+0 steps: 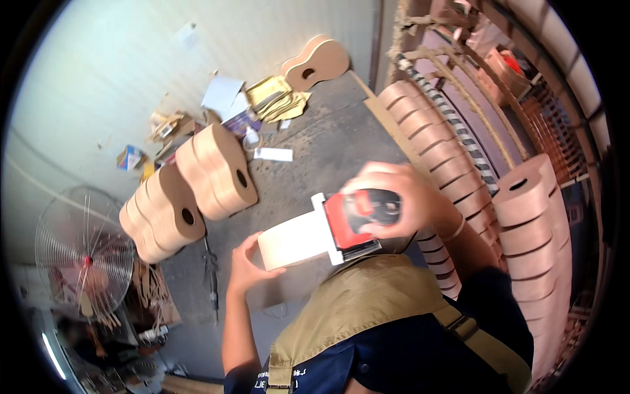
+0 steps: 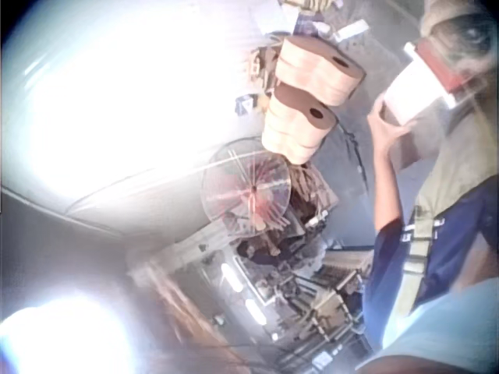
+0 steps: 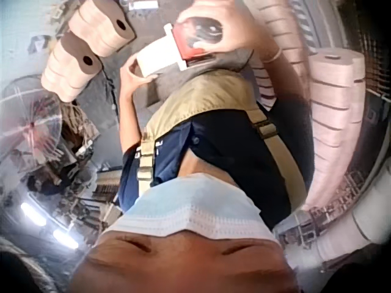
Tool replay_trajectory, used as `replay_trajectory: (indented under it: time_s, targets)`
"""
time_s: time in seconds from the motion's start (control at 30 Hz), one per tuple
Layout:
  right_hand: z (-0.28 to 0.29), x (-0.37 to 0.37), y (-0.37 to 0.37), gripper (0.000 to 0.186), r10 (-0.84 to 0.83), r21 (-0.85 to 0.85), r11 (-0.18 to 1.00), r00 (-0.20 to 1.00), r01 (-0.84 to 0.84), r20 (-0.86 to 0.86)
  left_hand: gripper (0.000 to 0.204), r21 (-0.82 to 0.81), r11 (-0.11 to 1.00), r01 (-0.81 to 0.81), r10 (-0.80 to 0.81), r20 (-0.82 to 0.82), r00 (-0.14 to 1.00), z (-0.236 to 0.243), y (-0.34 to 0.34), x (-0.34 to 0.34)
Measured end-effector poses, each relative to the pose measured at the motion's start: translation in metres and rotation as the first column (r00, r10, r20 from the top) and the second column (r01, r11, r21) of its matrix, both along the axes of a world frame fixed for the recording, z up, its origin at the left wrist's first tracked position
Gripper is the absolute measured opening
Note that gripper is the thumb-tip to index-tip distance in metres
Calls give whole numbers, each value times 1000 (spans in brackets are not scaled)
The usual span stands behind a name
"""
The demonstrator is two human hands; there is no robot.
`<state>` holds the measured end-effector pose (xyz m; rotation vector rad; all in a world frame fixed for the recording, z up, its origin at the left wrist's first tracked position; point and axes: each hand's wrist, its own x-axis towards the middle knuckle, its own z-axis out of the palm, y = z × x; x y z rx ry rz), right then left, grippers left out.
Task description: The person uses a handheld electric sander to smooth the surface and edges of unfinished wooden guitar bodies. They handle the bodies one at a time, sanding the top, sides, and around the soundhole before placing them back in a stack.
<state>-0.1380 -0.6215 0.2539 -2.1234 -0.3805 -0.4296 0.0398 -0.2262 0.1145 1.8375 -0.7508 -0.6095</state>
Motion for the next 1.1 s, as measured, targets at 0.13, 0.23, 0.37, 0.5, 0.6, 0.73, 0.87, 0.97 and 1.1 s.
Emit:
replay_trajectory:
  time_s: [0.13, 0.23, 0.37, 0.5, 0.6, 0.73, 0.87, 0.97, 1.1]
  targets:
    - [-70, -44, 6, 60, -234, 161, 959, 972, 231, 0, 94, 2, 1000, -22, 22, -98, 995, -5, 24, 2]
    - [-67, -40, 7, 60, -228, 107, 969, 973, 224, 29, 94, 9, 999, -32, 33, -89, 995, -6, 30, 2]
    - [12, -8, 26, 55, -52, -28, 998, 998, 53, 46, 88, 66, 998, 25, -24, -8, 1000, 9, 0, 1]
    - [30, 11, 41, 56, 16, -186, 982, 999, -6, 52, 85, 105, 993, 62, -65, 27, 998, 25, -20, -1]
    - [19, 5, 37, 59, 20, -60, 998, 1000, -20, -6, 92, 32, 999, 16, -15, -36, 999, 9, 8, 3]
    - [-57, -39, 18, 69, -120, 161, 980, 993, 116, 17, 94, -14, 999, -29, 27, -123, 992, -7, 36, -4]
    - [-71, -56, 14, 69, -235, 151, 960, 972, 234, -11, 91, 0, 1000, -8, 8, -70, 998, -2, 22, -6]
    - [-10, -48, 9, 69, -186, -31, 982, 982, 187, 40, 87, 44, 995, 88, -92, 92, 991, 22, -23, -12]
    - [42, -25, 23, 66, -86, -190, 976, 990, 107, 111, 84, 45, 977, 208, -212, 265, 941, 61, -119, -45]
